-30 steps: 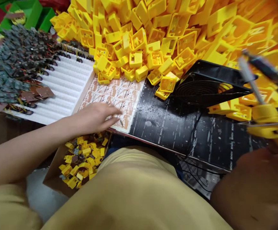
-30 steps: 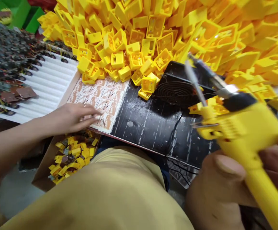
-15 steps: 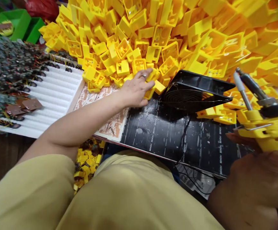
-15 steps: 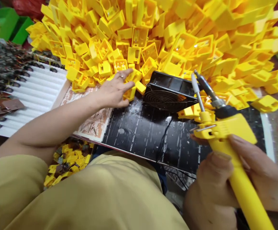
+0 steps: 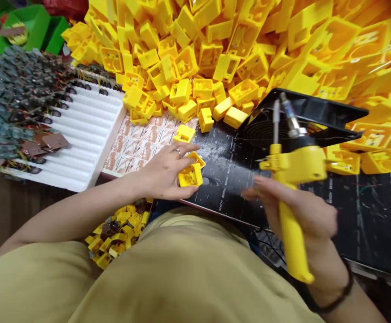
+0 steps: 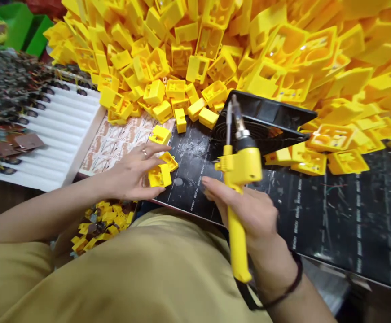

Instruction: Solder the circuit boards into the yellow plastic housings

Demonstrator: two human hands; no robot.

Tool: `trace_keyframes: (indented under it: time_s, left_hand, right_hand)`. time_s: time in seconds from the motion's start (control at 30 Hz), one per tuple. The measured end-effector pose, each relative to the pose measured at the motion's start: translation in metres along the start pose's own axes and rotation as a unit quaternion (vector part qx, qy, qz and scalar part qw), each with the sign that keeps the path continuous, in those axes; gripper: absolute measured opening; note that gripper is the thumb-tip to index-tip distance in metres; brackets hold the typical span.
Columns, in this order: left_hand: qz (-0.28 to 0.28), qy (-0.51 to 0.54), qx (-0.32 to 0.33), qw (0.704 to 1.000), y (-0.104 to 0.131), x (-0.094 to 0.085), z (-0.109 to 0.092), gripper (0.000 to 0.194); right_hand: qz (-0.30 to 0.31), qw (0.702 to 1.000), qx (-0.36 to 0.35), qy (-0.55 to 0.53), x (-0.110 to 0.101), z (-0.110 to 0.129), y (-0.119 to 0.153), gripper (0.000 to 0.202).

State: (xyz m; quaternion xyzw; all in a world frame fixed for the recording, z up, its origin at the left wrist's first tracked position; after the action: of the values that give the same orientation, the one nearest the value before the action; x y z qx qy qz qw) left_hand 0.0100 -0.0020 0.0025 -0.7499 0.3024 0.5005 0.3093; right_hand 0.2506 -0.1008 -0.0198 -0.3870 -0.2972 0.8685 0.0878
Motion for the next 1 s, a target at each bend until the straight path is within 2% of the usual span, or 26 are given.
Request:
trace_keyframes:
  time_s: [0.07,0.2,0.27,0.33,0.43,0.5,0.57,0.63,0.7,0.73,0.83,0.93,1.0]
  left_hand:
    - [-0.007,-0.040,-0.021,0.999,0.011,-0.003,0.000,0.048]
    - [0.081,-0.168,-0.096,0.978,0.036,-0.001,0.014,0.060]
    - [0.063,-0.182,-0.098,0.976,0.046,-0.001,0.019,0.073]
    - [0.021,-0.147,-0.079,0.986,0.054,-0.003,0.021,0.079]
    - [0.005,-0.102,-0.036,0.994,0.062,-0.005,0.021,0.067]
    - [0.032,-0.101,-0.017,0.994,0.063,-0.003,0.020,0.056]
    - [0.054,-0.113,-0.036,0.992,0.059,0.000,0.019,0.049]
    - [0.050,-0.142,-0.095,0.984,0.052,0.002,0.020,0.046]
    - [0.037,-0.162,-0.146,0.975,0.046,0.006,0.021,0.056]
    - [0.035,-0.157,-0.151,0.975,0.043,0.008,0.020,0.063]
    - [0.053,-0.072,-0.098,0.991,0.039,0.015,0.014,0.077]
    - [0.080,-0.013,-0.032,0.996,0.039,0.017,0.010,0.061]
    - [0.085,-0.040,-0.031,0.995,0.038,0.019,0.009,0.047]
  right_hand:
    - [-0.003,0.999,-0.036,0.006,0.011,0.007,-0.007,0.041]
    - [-0.001,0.997,-0.082,0.003,0.039,0.022,-0.021,0.038]
    - [0.008,0.995,-0.102,0.012,0.054,0.029,-0.027,0.034]
    - [0.026,0.992,-0.124,0.015,0.069,0.035,-0.033,0.031]
    - [0.053,0.989,-0.140,0.003,0.087,0.038,-0.043,0.031]
    - [0.076,0.986,-0.151,-0.012,0.096,0.038,-0.047,0.032]
    - [0.099,0.981,-0.164,-0.025,0.103,0.037,-0.050,0.033]
    - [0.115,0.978,-0.171,-0.019,0.105,0.036,-0.048,0.036]
    - [0.118,0.979,-0.168,0.009,0.099,0.035,-0.044,0.035]
    - [0.116,0.980,-0.162,0.029,0.094,0.034,-0.041,0.033]
    - [0.097,0.982,-0.140,0.083,0.074,0.032,-0.030,0.035]
    - [0.089,0.983,-0.132,0.087,0.060,0.028,-0.019,0.042]
    - [0.090,0.985,-0.131,0.071,0.057,0.025,-0.014,0.040]
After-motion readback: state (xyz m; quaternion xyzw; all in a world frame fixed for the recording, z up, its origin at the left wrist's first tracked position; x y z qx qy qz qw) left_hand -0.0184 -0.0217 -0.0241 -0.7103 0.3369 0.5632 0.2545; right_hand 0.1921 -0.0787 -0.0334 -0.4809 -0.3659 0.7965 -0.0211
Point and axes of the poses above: each hand's wrist, its own y-axis away from the middle knuckle, its own x-axis out of the palm, z = x × y, the point moved 4 cm from there along -y, towards the middle knuckle, and after that the axes turned 8 degrees about -z, right-handed, at the moved point
